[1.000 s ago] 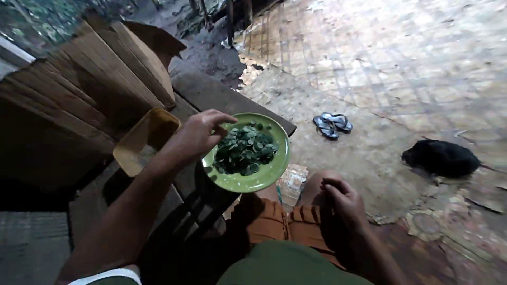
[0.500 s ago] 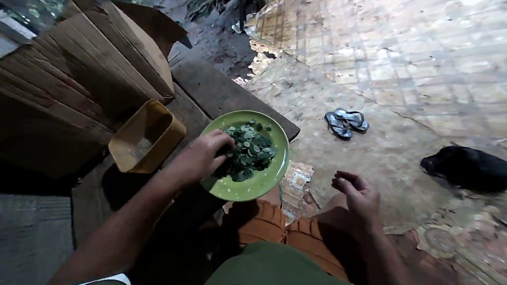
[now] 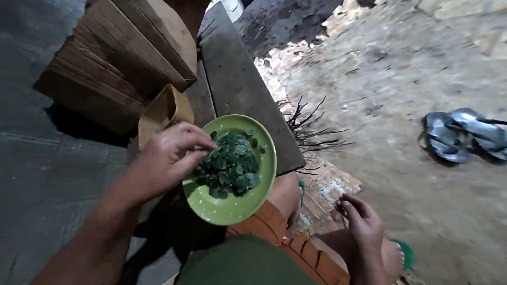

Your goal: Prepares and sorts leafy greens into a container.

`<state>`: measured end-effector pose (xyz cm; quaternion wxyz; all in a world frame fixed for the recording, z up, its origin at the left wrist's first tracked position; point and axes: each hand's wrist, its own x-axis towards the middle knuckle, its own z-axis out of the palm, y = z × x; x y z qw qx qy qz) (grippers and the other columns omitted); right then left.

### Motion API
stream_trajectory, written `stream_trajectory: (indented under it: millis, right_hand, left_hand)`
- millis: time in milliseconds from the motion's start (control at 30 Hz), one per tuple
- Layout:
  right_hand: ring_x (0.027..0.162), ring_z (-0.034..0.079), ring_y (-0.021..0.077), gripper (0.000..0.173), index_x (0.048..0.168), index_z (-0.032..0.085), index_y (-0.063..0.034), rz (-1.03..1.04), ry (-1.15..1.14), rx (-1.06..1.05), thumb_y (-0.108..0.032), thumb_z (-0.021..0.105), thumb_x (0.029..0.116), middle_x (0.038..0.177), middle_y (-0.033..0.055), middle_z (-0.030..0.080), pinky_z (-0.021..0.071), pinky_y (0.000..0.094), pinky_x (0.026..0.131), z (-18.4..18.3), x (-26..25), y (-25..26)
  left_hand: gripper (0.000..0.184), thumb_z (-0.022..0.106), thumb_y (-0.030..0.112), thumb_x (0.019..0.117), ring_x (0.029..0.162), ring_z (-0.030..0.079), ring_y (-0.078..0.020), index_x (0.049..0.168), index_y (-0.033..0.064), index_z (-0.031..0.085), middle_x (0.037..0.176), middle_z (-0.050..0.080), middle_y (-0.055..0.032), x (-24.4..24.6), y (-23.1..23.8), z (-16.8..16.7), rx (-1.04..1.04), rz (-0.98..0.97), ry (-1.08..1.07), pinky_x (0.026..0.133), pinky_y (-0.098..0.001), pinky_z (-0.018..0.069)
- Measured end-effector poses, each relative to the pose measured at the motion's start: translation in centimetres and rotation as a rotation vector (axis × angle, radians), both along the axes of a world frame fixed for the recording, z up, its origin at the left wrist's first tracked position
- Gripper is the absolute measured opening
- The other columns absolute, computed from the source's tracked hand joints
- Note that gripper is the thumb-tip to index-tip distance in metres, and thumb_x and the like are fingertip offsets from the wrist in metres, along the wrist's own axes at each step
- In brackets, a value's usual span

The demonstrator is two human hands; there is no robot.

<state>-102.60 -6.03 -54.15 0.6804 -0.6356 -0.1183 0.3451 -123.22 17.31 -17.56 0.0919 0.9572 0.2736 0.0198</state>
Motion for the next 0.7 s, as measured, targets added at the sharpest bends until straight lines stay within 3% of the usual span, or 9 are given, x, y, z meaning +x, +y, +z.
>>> stream_trajectory:
  millis: [67,133,200,300,467,567,700]
  right_hand:
    - [0.077,0.066,-0.0005,0.029,0.116,0.061,0.0110,0.025,0.034,-0.020,-0.009,0.055,0.0964,0.097,0.0037,0.066,0.0591,0.0195,0.073,-0.2,0.5,0.2]
    - [0.076,0.065,0.0002,0.028,0.117,0.061,0.0120,0.051,0.077,-0.050,-0.008,0.055,0.0973,0.097,0.0056,0.066,0.0582,0.0196,0.072,-0.1,1.0,0.4]
    - [0.077,0.065,0.0022,0.028,0.118,0.061,0.0121,0.089,0.107,-0.102,-0.007,0.055,0.0986,0.099,0.0090,0.066,0.0582,0.0209,0.072,0.3,1.6,0.6]
    - [0.077,0.065,0.0042,0.028,0.119,0.060,0.0128,0.126,0.127,-0.159,-0.006,0.054,0.0996,0.102,0.0132,0.066,0.0576,0.0221,0.073,0.8,2.4,0.8]
    - [0.078,0.065,0.0040,0.028,0.122,0.058,0.0141,0.150,0.168,-0.252,-0.003,0.052,0.1011,0.105,0.0151,0.065,0.0570,0.0211,0.074,2.6,3.7,-0.6]
    - [0.080,0.064,0.0048,0.027,0.123,0.058,0.0127,0.133,0.185,-0.325,-0.003,0.053,0.1013,0.105,0.0144,0.064,0.0560,0.0221,0.075,4.2,4.6,-2.9]
    - [0.074,0.062,0.0068,0.026,0.123,0.058,0.0108,0.084,0.213,-0.435,-0.003,0.056,0.1007,0.099,0.0115,0.064,0.0562,0.0249,0.070,6.8,6.7,-6.9]
  left_hand:
    - [0.019,0.062,0.023,0.0968,0.100,0.065,-0.0018,0.107,0.0159,0.078,0.108,0.069,0.0053,1.6,-1.2,-0.9,-0.083,0.016,0.015,0.084,-0.0197,0.0575]
    - [0.023,0.063,0.028,0.0980,0.097,0.063,-0.0011,0.113,0.0181,0.077,0.105,0.066,0.0046,2.7,-2.0,-1.9,-0.138,0.039,0.099,0.082,-0.0182,0.0556]
    - [0.025,0.063,0.029,0.0984,0.100,0.063,-0.0091,0.117,0.0189,0.076,0.107,0.066,0.0000,3.0,-2.5,-3.1,-0.127,0.056,0.206,0.086,-0.0278,0.0554]
    - [0.017,0.064,0.021,0.0994,0.099,0.066,-0.0201,0.106,0.0124,0.077,0.106,0.066,-0.0080,2.9,-2.9,-3.7,-0.057,0.123,0.229,0.085,-0.0386,0.0579]
    - [0.017,0.064,0.021,0.0983,0.104,0.065,-0.0160,0.100,0.0093,0.076,0.111,0.067,-0.0083,1.9,-3.7,-1.5,-0.083,0.290,0.085,0.090,-0.0319,0.0554]
    - [0.016,0.066,0.020,0.0973,0.098,0.066,-0.0116,0.099,0.0081,0.076,0.107,0.069,-0.0061,1.9,-4.6,0.2,-0.195,0.404,0.034,0.085,-0.0283,0.0558]
    - [0.014,0.068,0.016,0.0980,0.091,0.067,-0.0174,0.099,0.0035,0.074,0.099,0.069,-0.0096,2.3,-5.1,1.7,-0.327,0.602,0.031,0.083,-0.0373,0.0564]
